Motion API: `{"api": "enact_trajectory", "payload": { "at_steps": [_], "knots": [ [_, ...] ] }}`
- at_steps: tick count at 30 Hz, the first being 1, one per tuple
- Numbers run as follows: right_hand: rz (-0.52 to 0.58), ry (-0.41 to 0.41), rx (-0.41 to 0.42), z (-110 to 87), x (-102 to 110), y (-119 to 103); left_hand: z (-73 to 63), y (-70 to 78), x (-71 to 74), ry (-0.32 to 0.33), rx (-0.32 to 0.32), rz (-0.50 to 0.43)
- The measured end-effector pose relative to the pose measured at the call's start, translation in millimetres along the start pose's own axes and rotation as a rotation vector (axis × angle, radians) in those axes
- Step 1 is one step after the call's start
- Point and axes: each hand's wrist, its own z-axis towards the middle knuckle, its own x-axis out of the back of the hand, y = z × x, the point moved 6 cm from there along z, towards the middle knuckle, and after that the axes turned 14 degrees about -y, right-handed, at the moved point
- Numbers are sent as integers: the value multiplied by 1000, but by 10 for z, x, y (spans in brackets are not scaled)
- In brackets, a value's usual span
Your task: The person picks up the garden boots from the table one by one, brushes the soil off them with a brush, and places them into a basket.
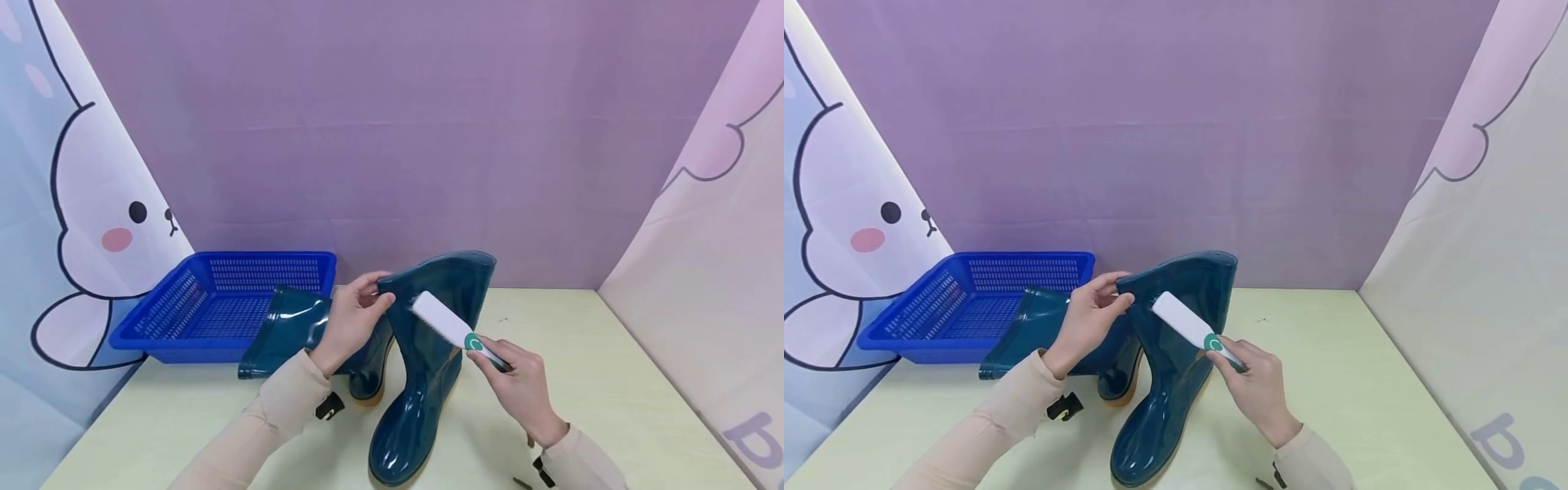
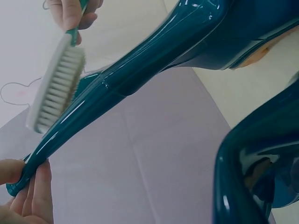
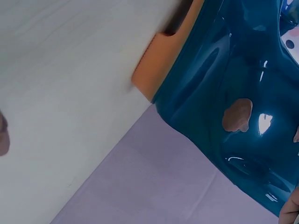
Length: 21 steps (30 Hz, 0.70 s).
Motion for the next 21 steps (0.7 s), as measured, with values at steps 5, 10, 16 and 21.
{"api": "enact_trajectory", "payload": {
  "at_steps": [5,10,16,21],
  "knots": [
    [-60,-38,-76,-19,-16,63,-3,-26,14,5,-3,-13],
    [-116,-39,-91,-17,-10,76,-11,-36,23,7,-6,-15],
    [-151,-32,-91,-23,7,105,-20,-41,29,7,-3,-1],
    [-148,-39,-90,-36,16,130,-39,-74,54,19,9,2]
  ]
}}
